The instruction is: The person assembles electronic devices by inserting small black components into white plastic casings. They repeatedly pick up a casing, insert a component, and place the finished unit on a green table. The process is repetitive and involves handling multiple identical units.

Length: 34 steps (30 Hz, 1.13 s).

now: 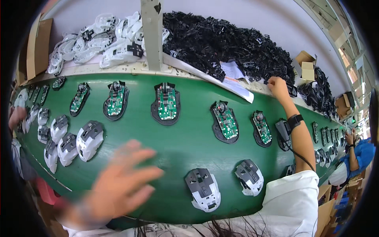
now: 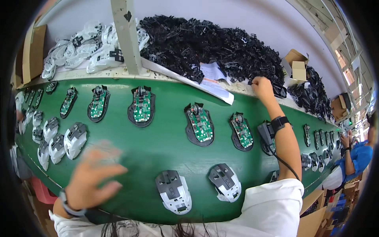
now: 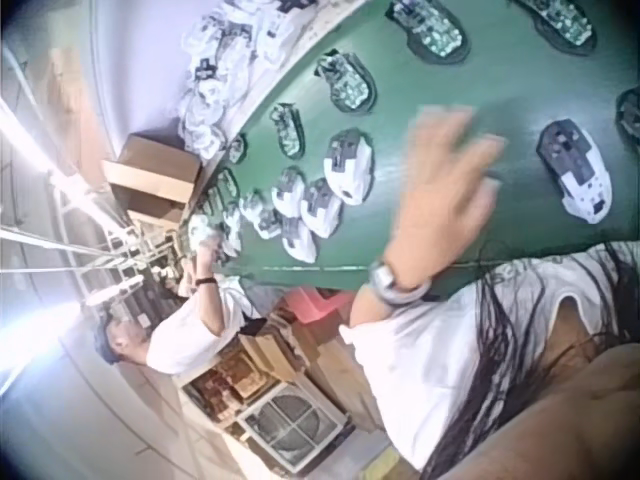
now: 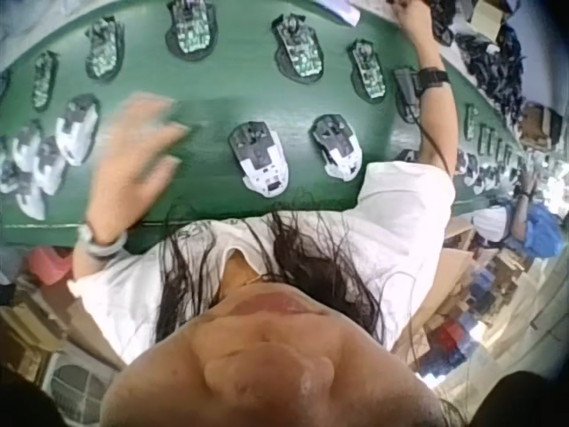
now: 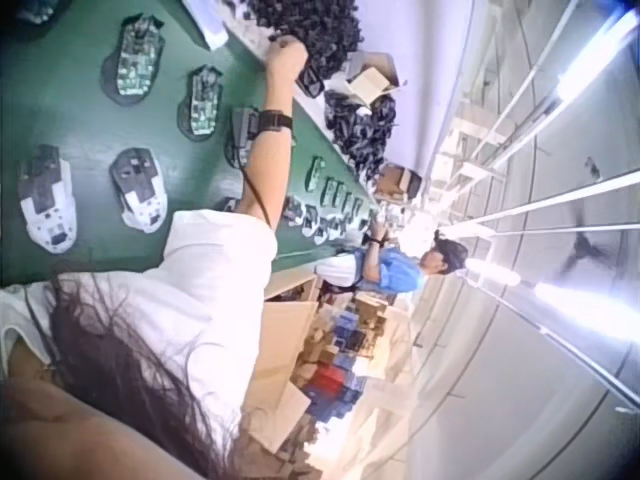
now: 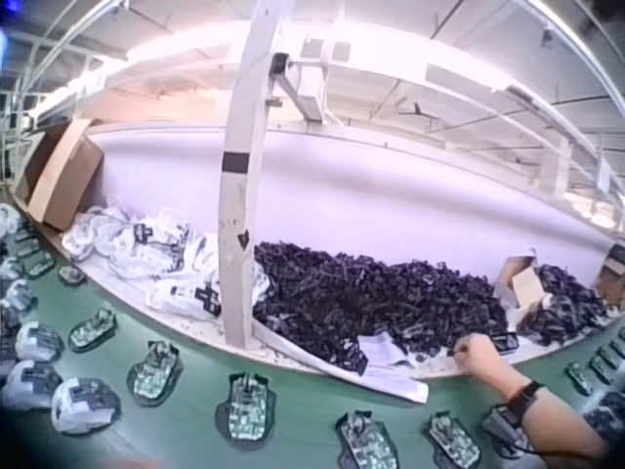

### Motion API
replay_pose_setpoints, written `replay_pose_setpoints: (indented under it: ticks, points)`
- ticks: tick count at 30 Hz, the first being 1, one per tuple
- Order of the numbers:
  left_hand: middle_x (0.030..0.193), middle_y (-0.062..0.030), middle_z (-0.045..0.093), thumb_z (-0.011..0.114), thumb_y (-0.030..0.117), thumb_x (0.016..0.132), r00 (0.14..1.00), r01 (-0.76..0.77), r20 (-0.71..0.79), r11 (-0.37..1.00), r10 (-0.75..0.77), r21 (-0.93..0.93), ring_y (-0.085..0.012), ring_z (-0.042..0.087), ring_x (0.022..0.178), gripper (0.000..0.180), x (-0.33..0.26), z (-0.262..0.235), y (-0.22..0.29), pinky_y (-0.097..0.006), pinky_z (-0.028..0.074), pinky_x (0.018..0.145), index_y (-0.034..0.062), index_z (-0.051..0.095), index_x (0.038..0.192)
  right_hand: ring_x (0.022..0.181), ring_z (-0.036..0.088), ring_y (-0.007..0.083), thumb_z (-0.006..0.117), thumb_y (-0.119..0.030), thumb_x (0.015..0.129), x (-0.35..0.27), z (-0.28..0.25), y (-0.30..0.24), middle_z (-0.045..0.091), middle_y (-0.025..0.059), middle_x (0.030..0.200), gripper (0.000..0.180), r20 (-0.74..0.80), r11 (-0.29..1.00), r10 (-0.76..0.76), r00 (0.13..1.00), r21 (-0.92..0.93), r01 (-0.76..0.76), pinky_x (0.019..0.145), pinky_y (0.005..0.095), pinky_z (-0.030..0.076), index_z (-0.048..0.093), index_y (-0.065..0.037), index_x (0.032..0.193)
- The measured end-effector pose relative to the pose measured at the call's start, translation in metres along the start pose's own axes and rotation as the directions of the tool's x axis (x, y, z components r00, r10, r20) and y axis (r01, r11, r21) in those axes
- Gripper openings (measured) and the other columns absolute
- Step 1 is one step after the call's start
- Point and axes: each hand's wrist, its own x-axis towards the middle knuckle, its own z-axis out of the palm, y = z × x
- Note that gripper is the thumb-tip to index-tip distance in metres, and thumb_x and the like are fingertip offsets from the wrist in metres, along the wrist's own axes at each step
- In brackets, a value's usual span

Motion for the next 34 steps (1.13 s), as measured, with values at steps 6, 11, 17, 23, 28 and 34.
replay_pose_setpoints:
  ticks: [6, 11, 17, 23, 28, 34]
  points:
    - [0.13, -0.0155, 0.048, 0.069, -0.002, 0.062, 0.795, 0.535, -0.354, 0.844, -0.492, 0.029, -0.0334, 0.043, 0.125, 0.059, -0.055, -0.011, -0.074, -0.038, 0.031, 0.105, 0.008, 0.056, 0.119, 0.068, 0.06, 0.0308, 0.069, -0.006, 0.07, -0.016, -0.012, -0.034, 0.06, 0.0162, 0.071, 0.015, -0.091, 0.997, -0.058, 0.994, 0.04, 0.062, 0.065, 0.037, 0.047, 0.059, 0.001, 0.077]
    - [0.125, -0.0135, 0.052, 0.069, 0.001, 0.068, 0.834, 0.413, -0.332, 0.897, -0.441, -0.154, -0.0252, 0.048, 0.119, 0.059, -0.058, -0.021, -0.079, -0.033, 0.035, 0.101, 0.003, 0.052, 0.125, 0.06, 0.05, 0.007, 0.072, -0.005, 0.071, -0.051, -0.058, -0.117, 0.056, 0.0007, 0.063, 0.014, -0.041, 0.94, -0.023, 0.999, 0.34, 0.035, 0.057, 0.0237, 0.041, 0.06, 0.0, 0.077]
    - [0.125, -0.0126, 0.055, 0.042, 0.037, 0.096, 0.946, 0.178, 0.18, -0.033, -0.27, -0.983, -0.0213, 0.058, 0.108, 0.055, 0.013, -0.001, -0.052, -0.033, 0.048, 0.088, -0.0012, 0.04, 0.135, 0.075, 0.061, 0.0208, 0.066, 0.005, 0.074, -0.123, -0.096, -0.274, 0.063, 0.0089, 0.084, 0.016, -0.317, 0.542, -0.674, 0.667, 0.401, 0.738, 0.064, 0.0264, 0.049, 0.064, -0.003, 0.088]
    - [0.127, -0.0074, 0.051, 0.045, 0.036, 0.096, 0.964, 0.228, 0.25, -0.208, -0.088, -0.951, -0.0157, 0.055, 0.109, 0.056, 0.034, 0.023, -0.036, -0.033, 0.045, 0.093, 0.0043, 0.033, 0.14, 0.075, 0.059, 0.0263, 0.07, 0.003, 0.068, -0.14, -0.06, -0.321, 0.062, 0.0088, 0.082, 0.03, -0.314, 0.393, -0.762, 0.567, 0.471, 0.79, 0.064, 0.0356, 0.047, 0.062, -0.003, 0.096]
    - [0.127, -0.007, 0.049, 0.056, 0.017, 0.09, 0.964, 0.166, 0.183, -0.103, -0.193, -0.981, -0.0176, 0.052, 0.113, 0.056, 0.032, 0.031, -0.039, -0.033, 0.045, 0.092, 0.0056, 0.032, 0.14, 0.07, 0.055, 0.0198, 0.075, 0.006, 0.066, -0.142, -0.056, -0.324, 0.066, 0.0046, 0.081, 0.032, -0.324, 0.415, -0.763, 0.56, 0.418, 0.808, 0.06, 0.0285, 0.046, 0.061, -0.003, 0.093]
    - [0.129, -0.0067, 0.048, 0.061, 0.016, 0.088, 0.951, 0.211, 0.232, -0.119, -0.206, -0.97, -0.0188, 0.049, 0.118, 0.06, 0.029, 0.025, -0.04, -0.033, 0.045, 0.094, 0.0063, 0.032, 0.14, 0.071, 0.055, 0.0184, 0.075, 0.007, 0.067, -0.145, -0.057, -0.318, 0.068, 0.0059, 0.081, 0.042, -0.387, 0.366, -0.768, 0.51, 0.389, 0.846, 0.061, 0.0276, 0.046, 0.056, -0.002, 0.103]
